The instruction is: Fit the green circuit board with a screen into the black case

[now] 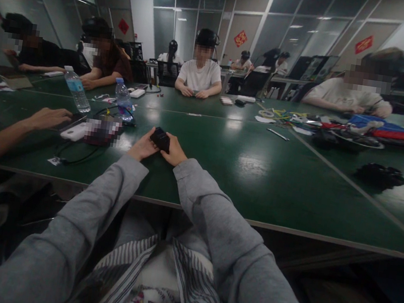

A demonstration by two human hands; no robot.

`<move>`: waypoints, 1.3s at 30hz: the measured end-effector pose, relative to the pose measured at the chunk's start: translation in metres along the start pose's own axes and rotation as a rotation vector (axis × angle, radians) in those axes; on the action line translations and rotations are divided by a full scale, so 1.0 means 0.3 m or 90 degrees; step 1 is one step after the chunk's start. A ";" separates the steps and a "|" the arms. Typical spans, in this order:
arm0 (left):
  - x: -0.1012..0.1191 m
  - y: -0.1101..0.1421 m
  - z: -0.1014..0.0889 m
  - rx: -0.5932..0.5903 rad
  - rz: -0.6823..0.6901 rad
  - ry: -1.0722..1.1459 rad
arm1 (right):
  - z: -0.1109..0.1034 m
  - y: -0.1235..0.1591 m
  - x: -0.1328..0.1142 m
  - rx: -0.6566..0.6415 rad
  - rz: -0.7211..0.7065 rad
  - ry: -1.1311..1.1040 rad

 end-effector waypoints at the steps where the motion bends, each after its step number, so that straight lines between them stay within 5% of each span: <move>1: 0.000 -0.003 -0.001 0.002 -0.002 0.003 | 0.003 0.001 0.003 -0.014 -0.003 0.000; 8: -0.001 -0.015 -0.009 0.016 0.013 -0.010 | 0.004 -0.003 -0.003 -0.004 0.057 -0.069; 19: 0.004 0.037 0.023 -0.014 0.020 -0.029 | -0.021 -0.012 0.036 0.074 0.443 -0.411; 39: 0.007 0.066 0.050 -0.103 0.041 -0.070 | -0.053 -0.014 -0.012 0.112 0.481 -0.534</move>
Point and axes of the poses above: each hand's wrist, its own y-axis away from the middle knuckle, its own z-axis out of the palm, x = y × z, the point moved 3 cm from there along -y, towards the middle knuckle, and after that the axes turned 4 degrees about -z, right-handed, at the moved point
